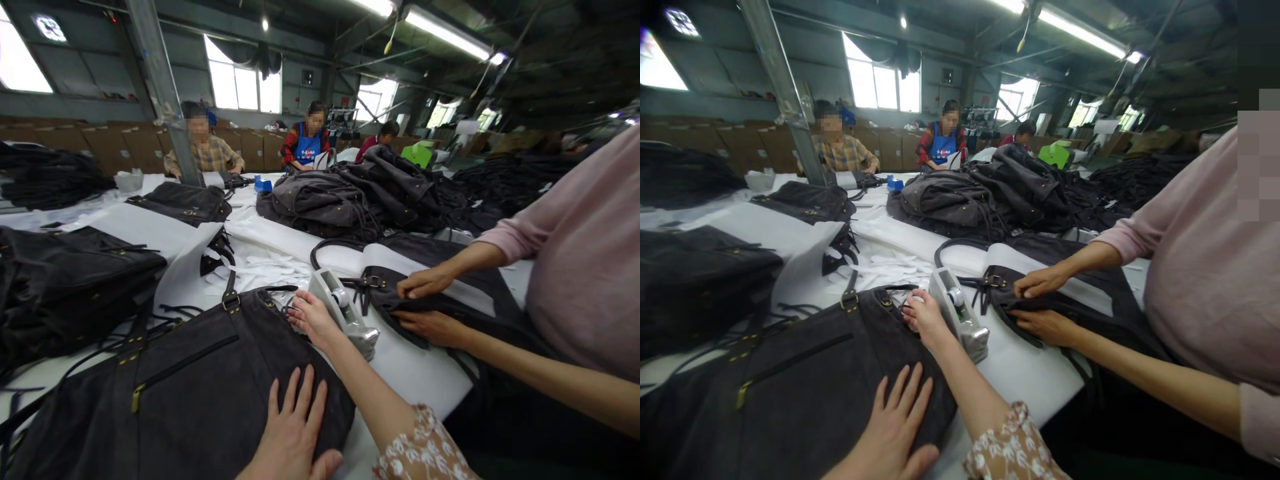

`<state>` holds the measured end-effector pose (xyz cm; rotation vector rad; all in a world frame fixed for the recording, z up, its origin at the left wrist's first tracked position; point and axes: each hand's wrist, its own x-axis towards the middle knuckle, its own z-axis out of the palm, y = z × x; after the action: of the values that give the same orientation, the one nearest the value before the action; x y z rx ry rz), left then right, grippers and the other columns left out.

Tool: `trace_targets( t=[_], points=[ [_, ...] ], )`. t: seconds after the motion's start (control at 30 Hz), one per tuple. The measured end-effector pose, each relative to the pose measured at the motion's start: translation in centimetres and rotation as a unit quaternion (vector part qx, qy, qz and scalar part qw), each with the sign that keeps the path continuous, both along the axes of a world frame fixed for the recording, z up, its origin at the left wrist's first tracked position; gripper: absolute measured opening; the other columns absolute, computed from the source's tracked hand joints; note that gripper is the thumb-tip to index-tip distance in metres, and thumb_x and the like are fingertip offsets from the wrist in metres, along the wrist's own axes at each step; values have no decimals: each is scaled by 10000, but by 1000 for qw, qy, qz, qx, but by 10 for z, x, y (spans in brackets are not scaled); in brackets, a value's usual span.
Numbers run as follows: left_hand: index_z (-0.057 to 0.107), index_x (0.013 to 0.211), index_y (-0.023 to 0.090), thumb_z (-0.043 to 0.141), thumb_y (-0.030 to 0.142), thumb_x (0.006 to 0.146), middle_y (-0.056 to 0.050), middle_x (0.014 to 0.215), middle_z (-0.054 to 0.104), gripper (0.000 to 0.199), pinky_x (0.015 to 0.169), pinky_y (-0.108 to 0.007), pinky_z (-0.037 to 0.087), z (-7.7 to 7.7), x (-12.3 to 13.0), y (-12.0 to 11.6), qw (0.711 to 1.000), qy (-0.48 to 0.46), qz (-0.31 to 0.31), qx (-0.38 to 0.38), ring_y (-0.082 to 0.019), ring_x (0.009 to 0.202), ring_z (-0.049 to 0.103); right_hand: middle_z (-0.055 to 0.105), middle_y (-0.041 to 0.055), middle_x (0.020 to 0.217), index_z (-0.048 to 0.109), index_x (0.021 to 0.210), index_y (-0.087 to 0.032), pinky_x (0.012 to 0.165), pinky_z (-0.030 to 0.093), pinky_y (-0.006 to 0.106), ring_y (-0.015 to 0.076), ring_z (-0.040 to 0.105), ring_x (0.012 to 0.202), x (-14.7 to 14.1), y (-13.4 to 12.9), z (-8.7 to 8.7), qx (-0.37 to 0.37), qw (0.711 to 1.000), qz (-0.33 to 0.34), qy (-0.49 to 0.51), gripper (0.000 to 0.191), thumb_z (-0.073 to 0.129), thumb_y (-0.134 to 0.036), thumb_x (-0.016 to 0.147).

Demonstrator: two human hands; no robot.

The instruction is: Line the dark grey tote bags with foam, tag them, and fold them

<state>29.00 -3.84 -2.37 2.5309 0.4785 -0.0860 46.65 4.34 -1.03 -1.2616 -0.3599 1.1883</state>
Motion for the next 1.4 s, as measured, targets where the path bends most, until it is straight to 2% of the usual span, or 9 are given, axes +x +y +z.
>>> trace_targets(
  t=[0.2,0.4,0.5,0.6,0.73,0.87,1.0,1.2,1.4],
  points=[
    [35,1458,269,280,712,852,-119,1526,-25,789,1040,-739,85,-3,4,1,1000,28,-5,-3,-421,1404,23,654,36,781,509,1212,-202,528,445,237,131,596,594,2,0,-2,-111,960,84,-242,464,548,-466,833],
    [46,1464,261,282,734,836,-131,1529,1,821,1037,-742,108,-5,5,2,1000,24,-8,9,-434,1400,45,687,78,964,674,946,-171,893,411,316,215,584,989,0,33,15,-100,901,73,-415,326,535,-442,829],
    [55,1469,270,294,728,837,-137,1532,33,816,1030,-746,137,-11,5,2,1000,19,-8,17,-441,1397,82,681,160,1038,693,935,-129,911,416,397,320,575,1055,-22,50,23,-145,839,164,-497,452,655,-517,704],
    [88,1476,295,348,698,845,-146,1534,101,793,1015,-752,171,-20,5,4,999,9,-16,36,-452,1391,122,627,257,1140,685,990,-68,917,413,490,415,540,1114,-45,60,25,-193,787,213,-546,436,723,-331,645],
    [58,1486,309,416,646,854,-144,1542,123,801,1010,-721,235,-32,2,5,995,-43,-30,89,-450,1382,181,619,273,1144,685,925,-64,957,359,568,448,509,1152,-48,67,24,-172,822,187,-509,306,688,-164,635],
    [5,1489,281,425,648,848,-147,1545,111,850,1037,-694,208,-38,2,5,988,-75,-8,137,-438,1379,206,714,127,922,661,859,-145,840,502,402,284,651,960,-38,69,11,-114,888,211,-392,201,652,-307,740],
    [6,1485,321,443,668,828,-162,1539,132,862,1010,-686,251,-42,5,10,991,-51,-30,123,-445,1366,238,706,91,741,624,849,-133,670,547,308,188,683,724,-28,64,-9,-87,931,223,-276,360,425,-428,904],
    [54,1487,330,398,691,833,-138,1520,243,822,1064,-608,233,-58,5,14,981,-85,-24,173,-395,1350,312,694,78,688,658,758,-144,695,532,347,217,672,727,-5,65,-26,-91,932,244,-252,461,468,-554,854],
    [82,1486,339,406,692,828,-127,1529,234,814,1059,-614,237,-66,5,13,984,-61,-23,166,-404,1353,299,713,55,776,654,612,-193,877,433,333,286,605,1013,-14,77,-32,-87,919,201,-327,121,765,-222,574]
  ],
)
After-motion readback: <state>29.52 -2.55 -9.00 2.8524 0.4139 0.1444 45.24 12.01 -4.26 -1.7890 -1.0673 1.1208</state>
